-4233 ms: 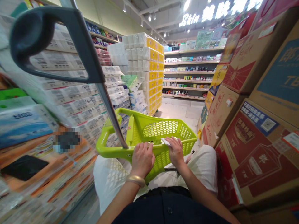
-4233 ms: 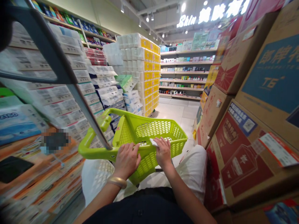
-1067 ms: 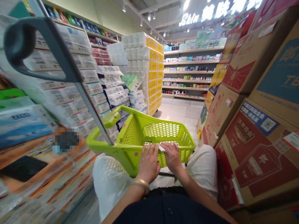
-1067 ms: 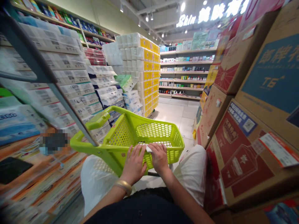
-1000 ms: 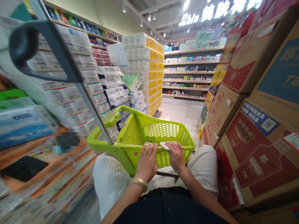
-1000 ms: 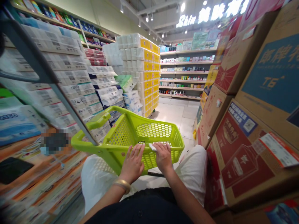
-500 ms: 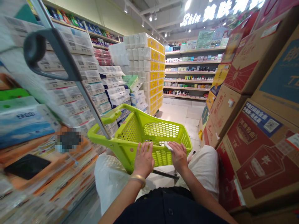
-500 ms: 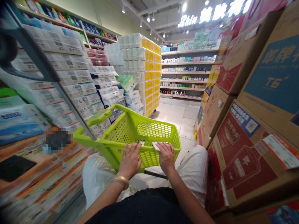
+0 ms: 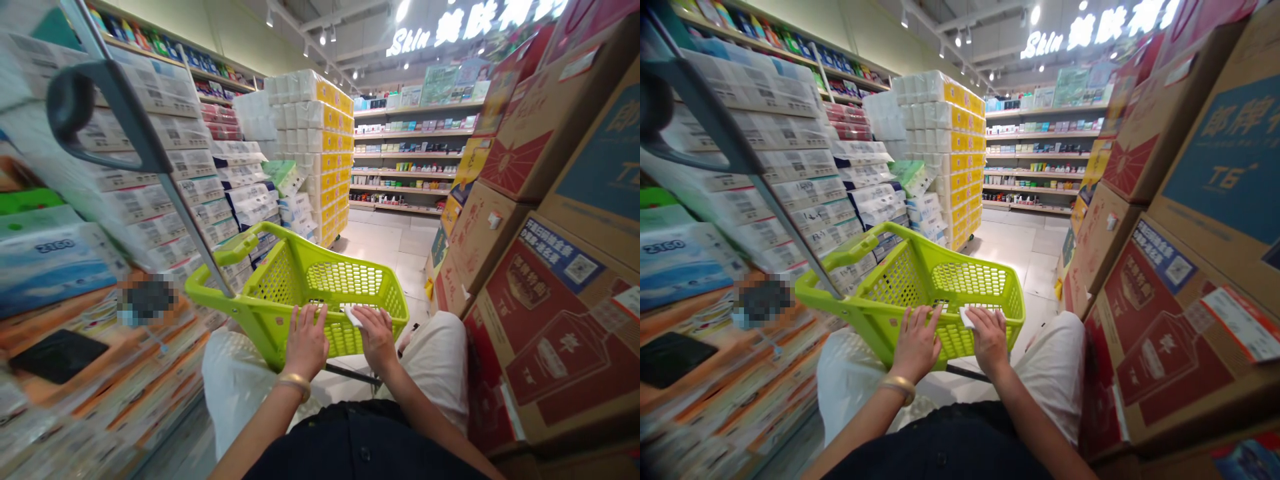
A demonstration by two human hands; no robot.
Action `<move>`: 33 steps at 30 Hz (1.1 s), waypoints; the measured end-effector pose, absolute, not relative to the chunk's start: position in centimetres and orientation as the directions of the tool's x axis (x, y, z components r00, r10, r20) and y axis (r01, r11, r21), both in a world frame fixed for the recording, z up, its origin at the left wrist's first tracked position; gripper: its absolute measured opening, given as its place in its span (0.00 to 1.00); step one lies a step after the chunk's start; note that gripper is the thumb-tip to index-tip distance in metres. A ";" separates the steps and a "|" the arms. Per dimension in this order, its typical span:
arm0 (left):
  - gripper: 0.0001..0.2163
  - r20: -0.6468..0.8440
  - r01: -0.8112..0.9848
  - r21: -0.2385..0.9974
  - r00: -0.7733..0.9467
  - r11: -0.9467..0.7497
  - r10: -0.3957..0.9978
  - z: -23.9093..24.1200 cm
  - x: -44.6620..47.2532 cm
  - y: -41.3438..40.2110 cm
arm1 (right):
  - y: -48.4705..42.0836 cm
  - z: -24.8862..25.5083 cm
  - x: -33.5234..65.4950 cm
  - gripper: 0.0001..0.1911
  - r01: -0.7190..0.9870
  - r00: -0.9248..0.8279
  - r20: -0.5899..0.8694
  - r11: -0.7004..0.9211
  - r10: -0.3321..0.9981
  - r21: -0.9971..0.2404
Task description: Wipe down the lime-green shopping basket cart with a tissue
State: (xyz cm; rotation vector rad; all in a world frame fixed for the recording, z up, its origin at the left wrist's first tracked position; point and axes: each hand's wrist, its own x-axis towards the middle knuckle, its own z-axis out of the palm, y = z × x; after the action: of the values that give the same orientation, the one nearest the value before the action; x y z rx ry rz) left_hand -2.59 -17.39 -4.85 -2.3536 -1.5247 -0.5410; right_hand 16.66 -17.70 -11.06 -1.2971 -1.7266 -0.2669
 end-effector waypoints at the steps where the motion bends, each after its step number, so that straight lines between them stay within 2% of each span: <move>1: 0.29 0.458 0.915 -0.034 0.373 -0.403 0.807 -4.9 -2.6 -17.4 | -17.7 -11.2 17.5 0.19 0.848 0.011 0.771 0.403 0.637 -0.345; 7: 0.30 0.463 0.915 -0.036 0.372 -0.403 0.805 -5.1 -2.2 -17.6 | -17.3 -11.8 21.1 0.16 0.856 0.286 0.768 0.206 0.573 -0.473; 9: 0.30 0.464 0.916 -0.035 0.370 -0.401 0.805 -5.1 -2.0 -17.7 | -17.4 -11.6 19.9 0.16 0.859 0.259 0.763 0.220 0.593 -0.463; 13: 0.29 0.464 0.914 -0.037 0.373 -0.403 0.803 -5.1 -2.2 -17.8 | -17.9 -10.9 16.9 0.19 0.847 0.052 0.759 0.373 0.649 -0.377; 15: 0.29 0.462 0.913 -0.037 0.377 -0.407 0.803 -5.1 -2.4 -17.9 | -18.0 -10.9 17.0 0.19 0.840 0.013 0.759 0.405 0.651 -0.361; 21: 0.30 0.459 0.913 -0.034 0.376 -0.407 0.805 -5.2 -2.4 -17.8 | -17.4 -11.7 20.2 0.17 0.871 0.209 0.782 0.253 0.587 -0.422; 29: 0.29 0.464 0.913 -0.036 0.375 -0.406 0.802 -5.1 -2.6 -17.9 | -18.0 -11.2 17.0 0.21 0.857 -0.039 0.758 0.412 0.651 -0.310; 33: 0.29 0.457 0.911 -0.027 0.378 -0.412 0.805 -5.2 -2.8 -17.9 | -17.8 -11.9 19.7 0.19 0.863 0.062 0.782 0.360 0.620 -0.354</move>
State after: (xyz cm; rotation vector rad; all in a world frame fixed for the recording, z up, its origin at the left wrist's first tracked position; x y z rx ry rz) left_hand -2.75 -17.85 -5.20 -2.3655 -1.5160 -0.5506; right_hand 19.66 -17.76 -11.91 -1.3462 -1.6444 -0.3109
